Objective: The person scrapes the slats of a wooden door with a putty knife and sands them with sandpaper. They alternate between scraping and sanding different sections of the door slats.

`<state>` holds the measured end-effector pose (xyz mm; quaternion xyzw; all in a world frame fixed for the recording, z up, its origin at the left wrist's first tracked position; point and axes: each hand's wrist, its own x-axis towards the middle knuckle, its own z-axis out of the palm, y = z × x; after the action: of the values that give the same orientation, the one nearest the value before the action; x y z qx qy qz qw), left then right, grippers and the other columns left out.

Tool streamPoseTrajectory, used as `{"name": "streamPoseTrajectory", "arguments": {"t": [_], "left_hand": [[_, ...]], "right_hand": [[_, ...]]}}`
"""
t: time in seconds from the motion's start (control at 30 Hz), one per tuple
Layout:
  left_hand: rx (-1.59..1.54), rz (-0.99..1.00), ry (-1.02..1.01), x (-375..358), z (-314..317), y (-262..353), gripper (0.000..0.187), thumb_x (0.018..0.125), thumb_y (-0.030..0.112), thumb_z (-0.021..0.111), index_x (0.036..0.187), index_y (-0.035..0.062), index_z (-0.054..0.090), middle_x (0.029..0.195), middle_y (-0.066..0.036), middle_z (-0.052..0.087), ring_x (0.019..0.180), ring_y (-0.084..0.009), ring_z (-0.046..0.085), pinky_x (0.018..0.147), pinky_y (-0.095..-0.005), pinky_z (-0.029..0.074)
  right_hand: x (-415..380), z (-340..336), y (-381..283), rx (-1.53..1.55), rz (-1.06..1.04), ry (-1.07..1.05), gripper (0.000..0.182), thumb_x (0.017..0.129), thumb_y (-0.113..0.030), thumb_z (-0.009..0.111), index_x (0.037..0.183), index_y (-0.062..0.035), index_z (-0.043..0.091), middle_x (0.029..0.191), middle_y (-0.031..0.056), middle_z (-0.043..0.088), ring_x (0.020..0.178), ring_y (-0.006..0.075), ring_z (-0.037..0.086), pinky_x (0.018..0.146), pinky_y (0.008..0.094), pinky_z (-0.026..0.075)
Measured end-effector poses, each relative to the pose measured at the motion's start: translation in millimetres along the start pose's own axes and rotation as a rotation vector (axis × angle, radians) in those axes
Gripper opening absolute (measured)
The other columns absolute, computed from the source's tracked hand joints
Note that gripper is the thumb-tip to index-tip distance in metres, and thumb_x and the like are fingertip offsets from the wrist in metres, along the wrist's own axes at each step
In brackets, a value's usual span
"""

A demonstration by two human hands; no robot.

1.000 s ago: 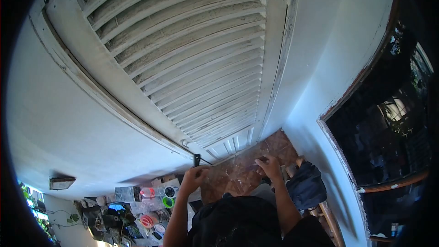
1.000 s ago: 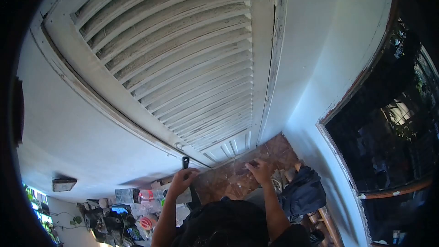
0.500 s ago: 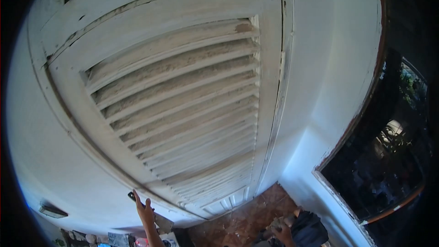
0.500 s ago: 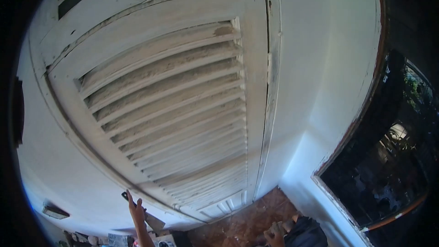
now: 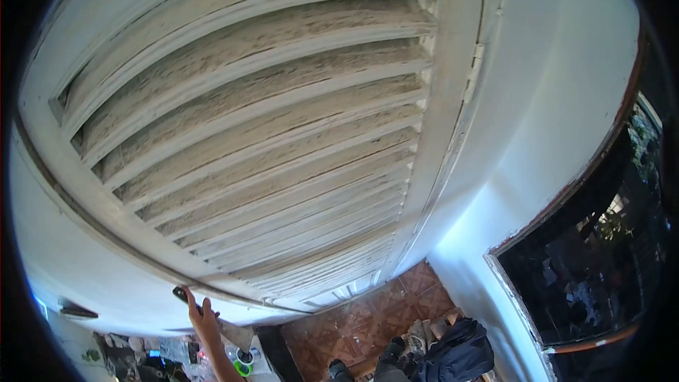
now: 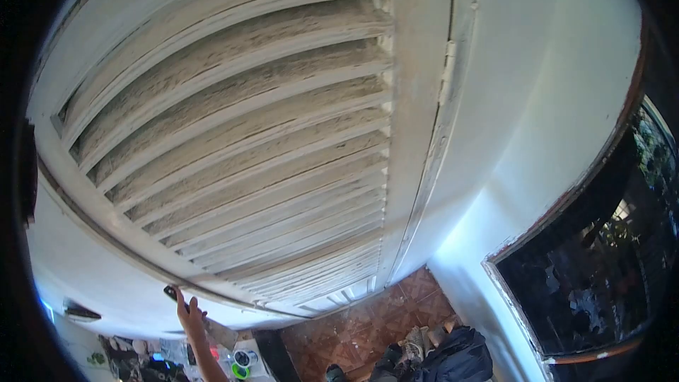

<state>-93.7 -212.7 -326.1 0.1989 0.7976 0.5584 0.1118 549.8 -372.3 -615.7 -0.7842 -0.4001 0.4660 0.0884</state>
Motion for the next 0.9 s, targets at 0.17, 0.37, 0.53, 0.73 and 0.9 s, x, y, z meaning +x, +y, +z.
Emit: {"name": "streamPoseTrajectory", "arguments": {"t": [0.17, 0.37, 0.53, 0.73, 0.9], "left_hand": [[-0.007, -0.009, -0.135, 7, -22, -19, 0.066, 0.088, 0.005, 0.053, 0.150, 0.0145, 0.034, 0.142, -0.013, 0.046, 0.061, -0.0092, 0.048, 0.056, -0.0244, 0.050], [0.295, -0.129, -0.645, -40, -30, -36, 0.049, 0.090, 0.012, 0.061, 0.138, 0.0114, 0.051, 0.099, -0.009, 0.068, 0.083, -0.0102, 0.059, 0.069, -0.0282, 0.053], [0.252, 0.275, -1.030, -125, 33, -36, 0.062, 0.091, 0.032, 0.062, 0.146, 0.0171, 0.038, 0.119, -0.017, 0.062, 0.102, -0.0304, 0.065, 0.089, -0.0426, 0.052], [0.617, 0.488, -1.139, -150, 76, -85, 0.055, 0.091, 0.038, 0.058, 0.140, 0.0171, 0.043, 0.125, -0.016, 0.055, 0.091, -0.0347, 0.067, 0.067, -0.0433, 0.058], [0.414, 0.768, -1.143, -126, 83, -91, 0.045, 0.085, 0.028, 0.067, 0.126, 0.0123, 0.056, 0.124, -0.018, 0.051, 0.078, -0.0354, 0.067, 0.060, -0.0418, 0.057]], "right_hand": [[79, 31, -133, -0.207, -0.384, -0.032, 0.049, 0.078, -0.026, 0.070, 0.121, -0.0058, 0.059, 0.101, 0.0220, 0.067, 0.092, 0.0384, 0.065, 0.080, 0.0457, 0.051], [18, 95, -345, 0.141, -0.790, -0.458, 0.039, 0.088, -0.019, 0.065, 0.125, -0.0077, 0.057, 0.110, 0.0163, 0.066, 0.094, 0.0265, 0.067, 0.082, 0.0374, 0.052], [-51, 146, -392, 0.264, -0.679, -0.861, 0.038, 0.094, -0.027, 0.062, 0.125, -0.0059, 0.057, 0.107, 0.0112, 0.066, 0.090, 0.0169, 0.066, 0.077, 0.0311, 0.053], [-32, 164, -377, 0.415, -0.011, -0.833, 0.037, 0.100, -0.029, 0.054, 0.123, 0.0004, 0.055, 0.119, 0.0091, 0.057, 0.105, 0.0171, 0.059, 0.087, 0.0332, 0.049], [-51, 154, -395, 0.839, -0.217, -0.846, 0.032, 0.094, -0.022, 0.064, 0.117, -0.0011, 0.056, 0.114, 0.0059, 0.058, 0.108, 0.0178, 0.056, 0.094, 0.0332, 0.045]]}}
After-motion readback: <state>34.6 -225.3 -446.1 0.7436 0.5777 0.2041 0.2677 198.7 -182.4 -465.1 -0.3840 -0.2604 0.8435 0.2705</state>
